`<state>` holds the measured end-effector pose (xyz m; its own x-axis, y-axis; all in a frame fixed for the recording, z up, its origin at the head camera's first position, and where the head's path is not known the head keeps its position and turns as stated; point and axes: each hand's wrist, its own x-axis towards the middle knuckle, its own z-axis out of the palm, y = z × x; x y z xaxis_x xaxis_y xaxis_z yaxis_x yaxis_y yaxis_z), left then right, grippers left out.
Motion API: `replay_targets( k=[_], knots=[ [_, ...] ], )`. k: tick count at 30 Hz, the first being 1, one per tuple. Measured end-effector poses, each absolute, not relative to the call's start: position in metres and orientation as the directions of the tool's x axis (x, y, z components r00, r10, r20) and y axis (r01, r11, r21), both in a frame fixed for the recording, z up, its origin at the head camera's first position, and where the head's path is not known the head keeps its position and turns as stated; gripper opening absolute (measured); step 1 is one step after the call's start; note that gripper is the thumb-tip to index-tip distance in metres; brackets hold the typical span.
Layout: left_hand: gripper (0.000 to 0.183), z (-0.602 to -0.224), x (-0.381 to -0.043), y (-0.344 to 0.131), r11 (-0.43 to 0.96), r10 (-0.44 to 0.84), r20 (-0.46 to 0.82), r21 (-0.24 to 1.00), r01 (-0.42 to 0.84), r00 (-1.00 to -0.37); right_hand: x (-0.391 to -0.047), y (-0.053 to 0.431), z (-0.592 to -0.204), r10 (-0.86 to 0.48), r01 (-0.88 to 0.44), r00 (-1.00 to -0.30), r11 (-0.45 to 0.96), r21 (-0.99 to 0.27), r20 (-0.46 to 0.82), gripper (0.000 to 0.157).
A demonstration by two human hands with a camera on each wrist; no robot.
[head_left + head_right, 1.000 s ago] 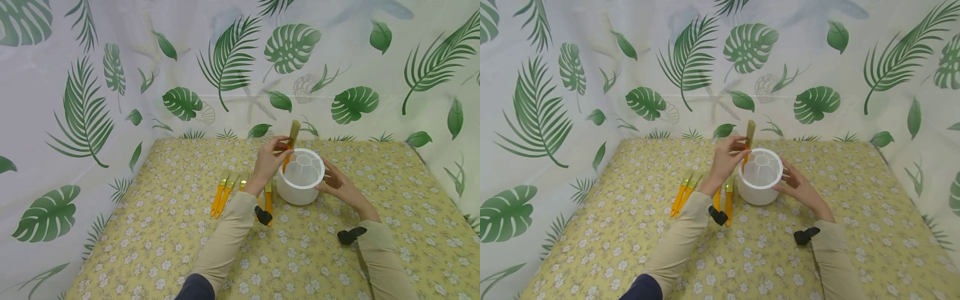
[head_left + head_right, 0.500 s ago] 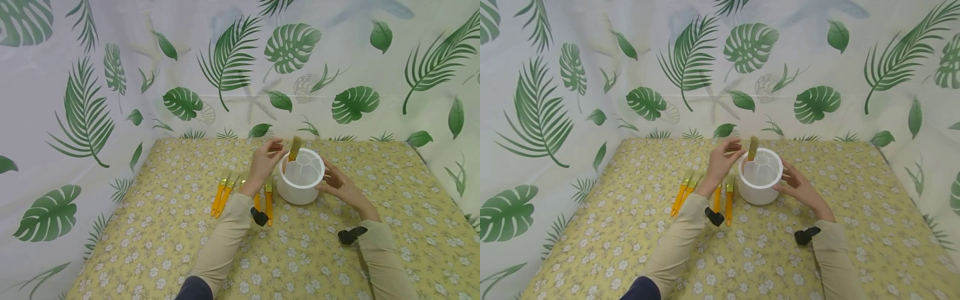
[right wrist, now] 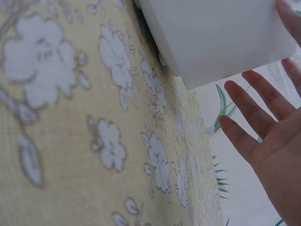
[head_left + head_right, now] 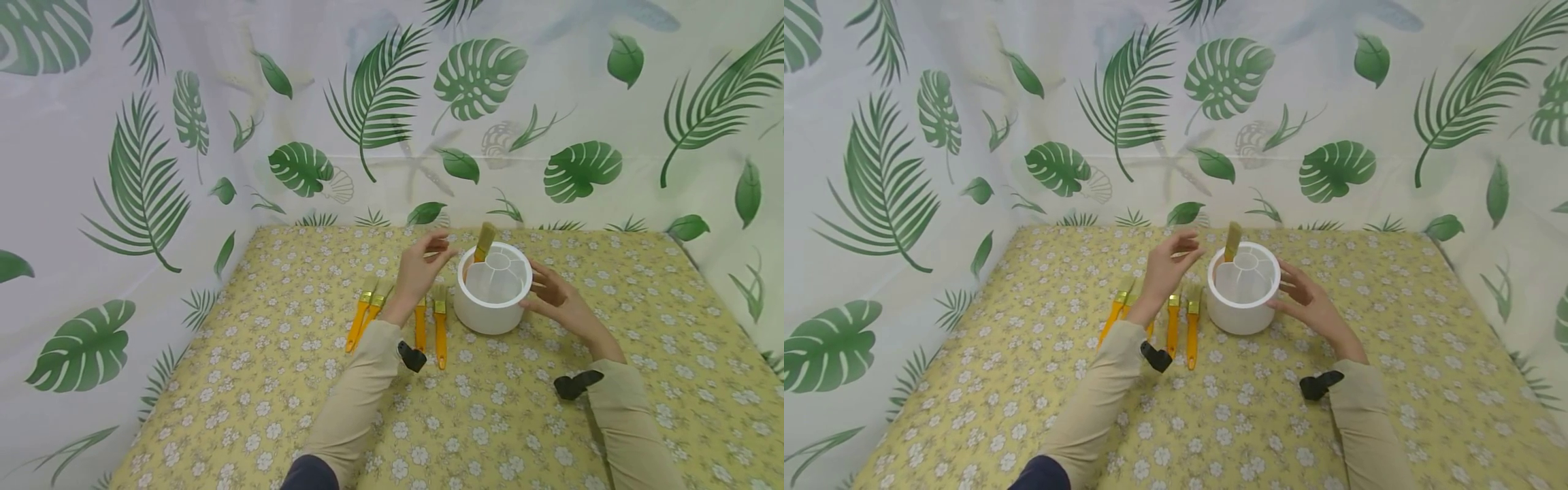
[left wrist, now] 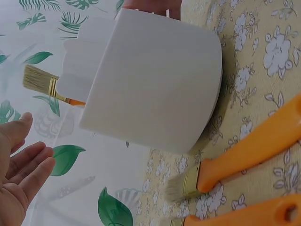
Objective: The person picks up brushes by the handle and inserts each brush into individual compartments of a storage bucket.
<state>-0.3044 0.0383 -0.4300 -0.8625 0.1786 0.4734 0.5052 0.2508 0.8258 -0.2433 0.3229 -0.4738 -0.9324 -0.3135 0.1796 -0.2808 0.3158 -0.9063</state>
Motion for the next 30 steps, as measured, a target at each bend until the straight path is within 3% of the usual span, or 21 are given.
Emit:
replay_targets(
  k=[19, 30],
  knots=[
    [0.032, -0.439, -0.303, 0.023, 0.247, 0.171, 0.449, 0.842, 0.479, -0.877, -0.240, 0.322, -0.469, -0.241, -0.236, -0.958, 0.345, -0.908, 0.158, 0.065],
    [0.027, -0.444, -0.300, 0.015, 0.273, 0.186, 0.452, 0.829, 0.488, -0.873, -0.254, 0.337, -0.489, -0.254, -0.276, -0.947, 0.325, -0.904, 0.198, 0.065]
  ],
)
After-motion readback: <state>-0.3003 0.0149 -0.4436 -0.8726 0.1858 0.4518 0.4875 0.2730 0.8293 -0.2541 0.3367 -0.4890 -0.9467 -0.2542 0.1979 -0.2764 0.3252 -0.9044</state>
